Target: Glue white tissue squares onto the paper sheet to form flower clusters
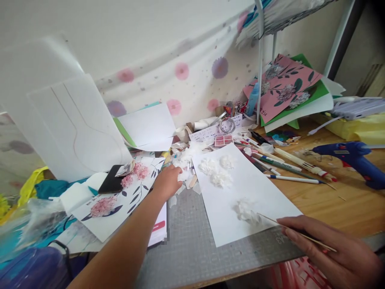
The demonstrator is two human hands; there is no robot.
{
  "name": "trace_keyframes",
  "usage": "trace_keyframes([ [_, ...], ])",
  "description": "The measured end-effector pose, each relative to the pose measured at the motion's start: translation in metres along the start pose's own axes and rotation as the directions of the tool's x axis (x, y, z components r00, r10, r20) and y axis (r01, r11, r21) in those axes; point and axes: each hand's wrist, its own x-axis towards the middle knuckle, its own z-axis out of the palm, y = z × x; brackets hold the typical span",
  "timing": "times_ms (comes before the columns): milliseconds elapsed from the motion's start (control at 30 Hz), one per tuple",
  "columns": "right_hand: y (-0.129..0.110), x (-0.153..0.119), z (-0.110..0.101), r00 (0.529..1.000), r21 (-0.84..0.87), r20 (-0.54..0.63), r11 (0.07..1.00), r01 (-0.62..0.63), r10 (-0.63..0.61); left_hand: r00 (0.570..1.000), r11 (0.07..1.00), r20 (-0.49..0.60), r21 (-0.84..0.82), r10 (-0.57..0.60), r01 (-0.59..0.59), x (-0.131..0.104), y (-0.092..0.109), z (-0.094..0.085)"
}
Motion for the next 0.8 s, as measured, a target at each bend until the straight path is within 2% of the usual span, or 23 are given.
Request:
trace_keyframes([
  [100,0.0,-0.001,0.0,1.0,-0.011,0.011,1.0,0.014,-0.014,1.0,1.0,0.013,0.005,0.021,-0.021,0.007,0.003,0.0],
  [200,-0.002,0.0,0.001,0.999,0.013,-0.004,0.999,0.034,-0.034,1.0,1.0,-0.01,-0.013,-0.012,0.012,0.012,0.003,-0.001],
  [367,-0.011,0.003,-0.001,0.999,0.089,0.009,0.995,0.038,-0.039,0.991,0.986,-0.083,-0.14,-0.102,0.09,0.012,0.005,-0.017],
  [433,-0.015,0.004,-0.004,0.999,0.112,0.028,0.993,0.029,-0.033,0.992,0.968,-0.083,-0.24,-0.096,0.074,0.005,0.018,-0.027],
  [533,-0.021,0.006,-0.008,0.996,0.143,0.067,0.988,0.049,-0.059,0.997,0.912,-0.074,-0.408,-0.005,-0.025,-0.014,0.055,-0.043],
  [567,-0.022,0.006,-0.009,0.994,0.15,0.075,0.987,0.063,-0.075,0.997,0.871,-0.069,-0.486,0.044,-0.072,-0.022,0.07,-0.047],
  [633,-0.026,0.006,-0.011,0.992,0.151,0.086,0.985,0.084,-0.097,0.99,0.619,-0.045,-0.777,0.133,-0.118,-0.036,0.101,-0.051],
  [700,-0.029,0.005,-0.012,0.99,0.136,0.093,0.987,0.091,-0.104,0.98,0.415,0.006,-0.906,0.197,-0.078,-0.047,0.129,-0.048],
  [733,-0.031,0.005,-0.012,0.99,0.127,0.091,0.988,0.091,-0.103,0.975,0.35,0.037,-0.936,0.221,-0.044,-0.05,0.14,-0.042],
  [800,-0.035,0.003,-0.014,0.991,0.118,0.082,0.989,0.093,-0.103,0.971,0.311,0.092,-0.95,0.222,0.019,-0.052,0.157,-0.028],
])
